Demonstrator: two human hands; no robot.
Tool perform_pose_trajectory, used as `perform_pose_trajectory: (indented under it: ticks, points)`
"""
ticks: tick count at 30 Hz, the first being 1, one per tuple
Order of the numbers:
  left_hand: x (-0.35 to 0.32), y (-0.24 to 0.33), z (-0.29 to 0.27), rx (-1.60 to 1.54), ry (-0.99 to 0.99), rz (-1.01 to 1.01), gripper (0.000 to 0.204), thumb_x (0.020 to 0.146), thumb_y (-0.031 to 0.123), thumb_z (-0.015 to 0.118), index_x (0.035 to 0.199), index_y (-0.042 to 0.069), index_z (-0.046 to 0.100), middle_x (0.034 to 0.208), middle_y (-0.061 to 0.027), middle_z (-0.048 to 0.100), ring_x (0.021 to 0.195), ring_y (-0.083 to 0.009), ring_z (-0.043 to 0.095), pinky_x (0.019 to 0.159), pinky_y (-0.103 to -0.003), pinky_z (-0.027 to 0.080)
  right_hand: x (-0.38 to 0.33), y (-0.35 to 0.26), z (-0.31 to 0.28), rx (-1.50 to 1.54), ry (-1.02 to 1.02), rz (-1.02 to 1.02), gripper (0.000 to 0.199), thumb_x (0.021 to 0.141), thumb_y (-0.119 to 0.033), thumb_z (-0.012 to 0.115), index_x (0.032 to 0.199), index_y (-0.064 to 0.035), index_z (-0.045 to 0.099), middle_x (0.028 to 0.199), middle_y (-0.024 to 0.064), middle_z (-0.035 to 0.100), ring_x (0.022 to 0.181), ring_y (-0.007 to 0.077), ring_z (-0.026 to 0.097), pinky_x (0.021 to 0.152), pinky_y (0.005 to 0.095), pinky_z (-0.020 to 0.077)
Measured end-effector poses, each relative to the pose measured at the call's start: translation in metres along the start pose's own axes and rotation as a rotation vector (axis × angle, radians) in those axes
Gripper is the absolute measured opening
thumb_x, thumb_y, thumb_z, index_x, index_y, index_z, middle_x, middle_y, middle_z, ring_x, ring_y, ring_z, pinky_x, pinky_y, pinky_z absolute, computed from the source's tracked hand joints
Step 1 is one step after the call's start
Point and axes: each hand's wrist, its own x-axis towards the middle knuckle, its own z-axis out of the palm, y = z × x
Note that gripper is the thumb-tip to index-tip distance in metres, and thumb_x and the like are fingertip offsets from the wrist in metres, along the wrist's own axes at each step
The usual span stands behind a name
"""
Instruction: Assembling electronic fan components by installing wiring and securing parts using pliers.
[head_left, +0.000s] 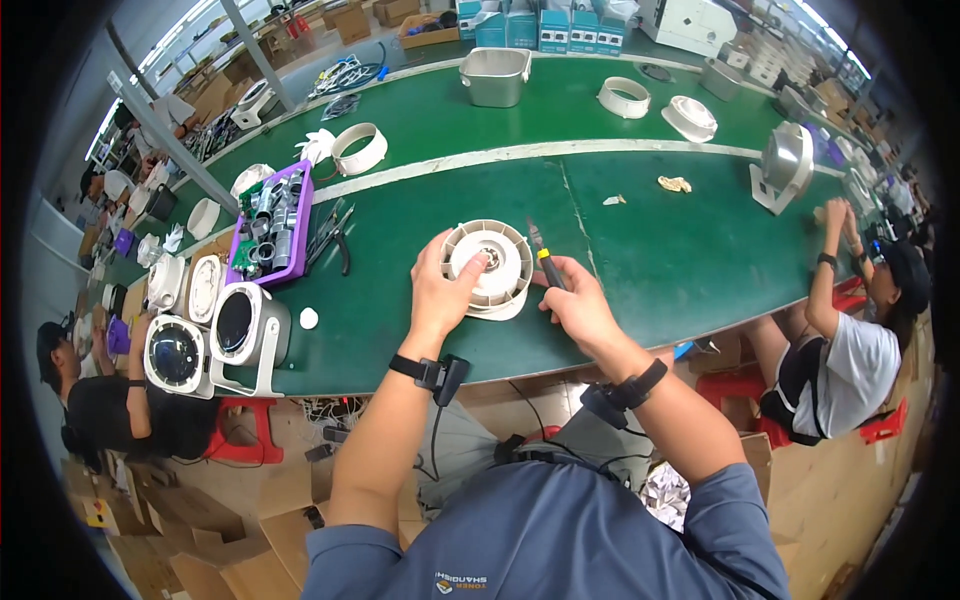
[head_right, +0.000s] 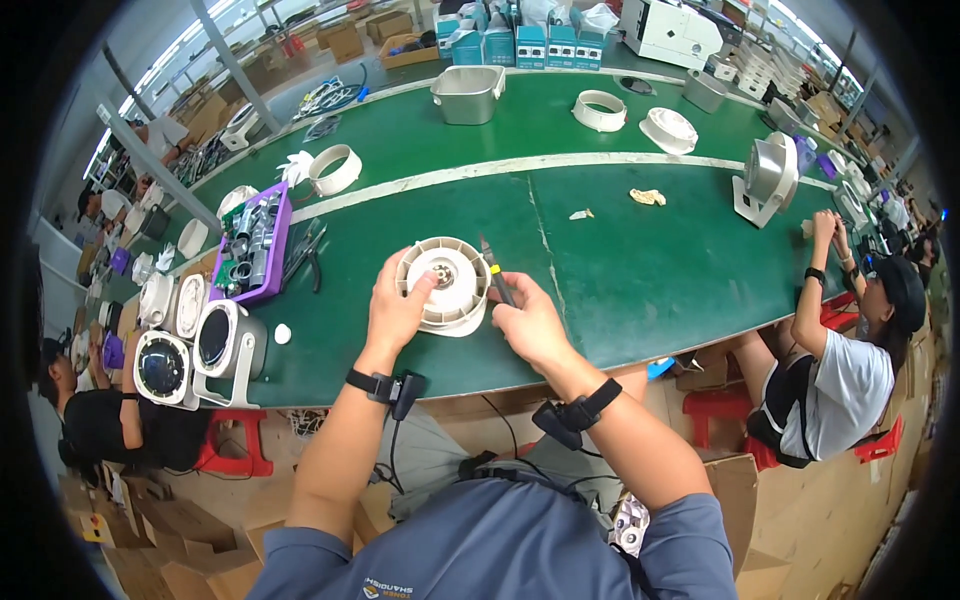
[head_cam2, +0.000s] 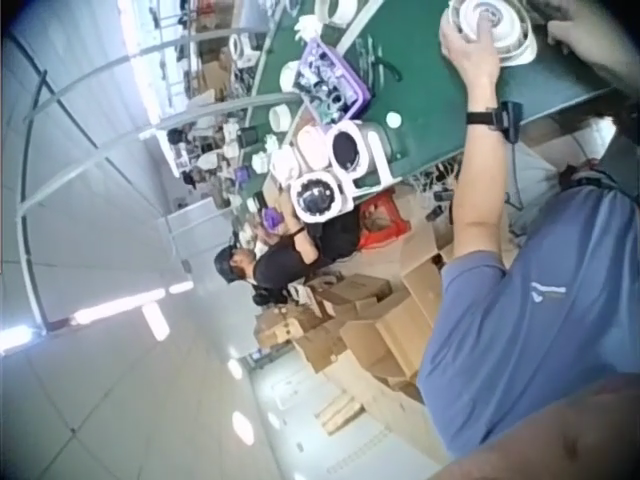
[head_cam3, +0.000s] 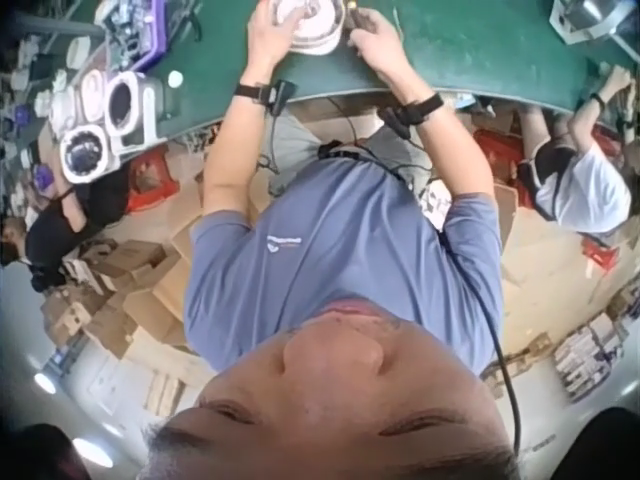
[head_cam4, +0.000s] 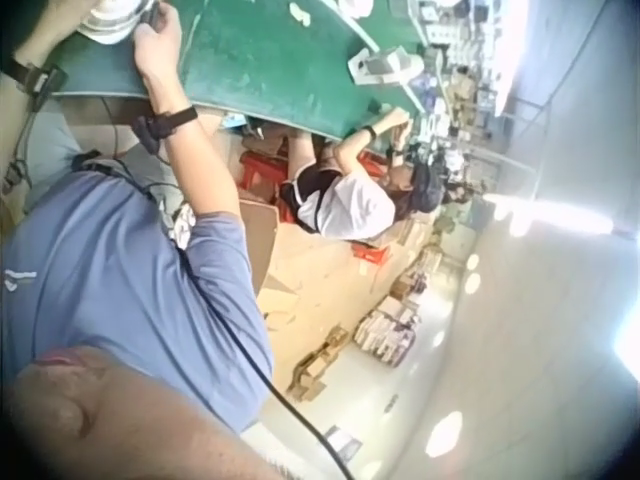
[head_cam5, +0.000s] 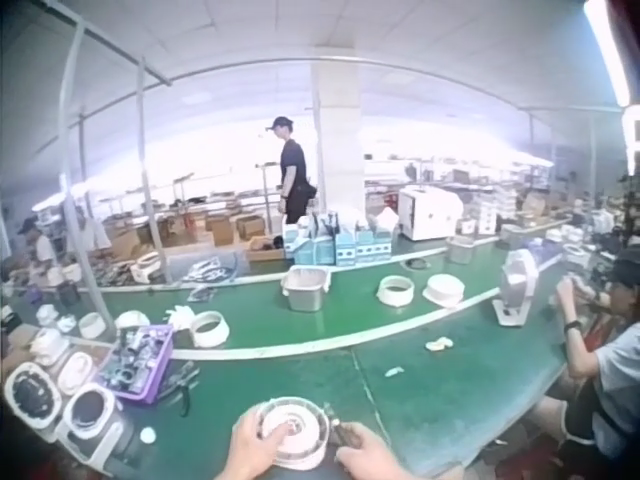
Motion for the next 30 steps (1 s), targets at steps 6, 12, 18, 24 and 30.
perform_pose_trajectory:
  ticks: [6, 12, 18, 24, 30]
  points:
    - [-0.017, 0.035, -0.004, 0.031, -0.01, 0.118, 0.093, 0.066, 0.036, 0.095, 0.142, 0.003, 0.053, 0.135, -0.0209, 0.06, 0.12, -0.0346, 0.061, 0.104, -0.042, 0.05, 0.0, 0.021, -0.012, -0.003, -0.033, -0.078, 0.06, 0.084, -0.005, 0.062, 0.143, 0.0008, 0.049, 0.121, 0.0128, 0.07, 0.087, 0.016, 0.066, 0.071, 0.0295, 0.0531]
    - [-0.025, 0.063, -0.016, 0.185, -0.12, 0.369, 0.102, 0.058, 0.023, 0.098, 0.146, 0.006, 0.05, 0.137, -0.0173, 0.055, 0.125, -0.0323, 0.059, 0.104, -0.04, 0.052, -0.044, -0.047, -0.043, -0.869, 0.01, -0.418, 0.048, 0.083, -0.018, 0.074, 0.126, 0.0002, 0.065, 0.103, 0.0145, 0.072, 0.088, 0.025, 0.07, 0.079, 0.0365, 0.0562]
    - [-0.028, 0.085, -0.012, 0.334, -0.193, 0.468, 0.104, 0.055, 0.022, 0.099, 0.147, 0.015, 0.051, 0.141, -0.0183, 0.047, 0.121, -0.0374, 0.06, 0.101, -0.044, 0.054, -0.073, -0.072, -0.06, -1.15, 0.048, -0.413, 0.048, 0.082, -0.021, 0.074, 0.125, -0.0022, 0.067, 0.103, 0.014, 0.071, 0.097, 0.0354, 0.068, 0.087, 0.0433, 0.0546]
    - [-0.028, 0.096, -0.006, 0.359, -0.233, 0.481, 0.102, 0.055, 0.022, 0.098, 0.146, 0.012, 0.052, 0.141, -0.0186, 0.049, 0.123, -0.0364, 0.059, 0.103, -0.043, 0.052, -0.079, -0.07, -0.066, -1.167, 0.037, -0.47, 0.043, 0.084, -0.024, 0.071, 0.12, -0.0007, 0.068, 0.101, 0.0181, 0.071, 0.099, 0.0371, 0.068, 0.086, 0.0462, 0.056]
    - [-0.028, 0.102, -0.004, 0.415, -0.264, 0.503, 0.103, 0.054, 0.022, 0.098, 0.146, 0.014, 0.052, 0.14, -0.0188, 0.049, 0.122, -0.0377, 0.059, 0.102, -0.044, 0.053, -0.076, -0.074, -0.065, -1.183, -0.035, -0.419, 0.046, 0.083, -0.022, 0.072, 0.124, -0.0021, 0.066, 0.103, 0.0156, 0.07, 0.101, 0.0351, 0.068, 0.088, 0.0441, 0.0543]
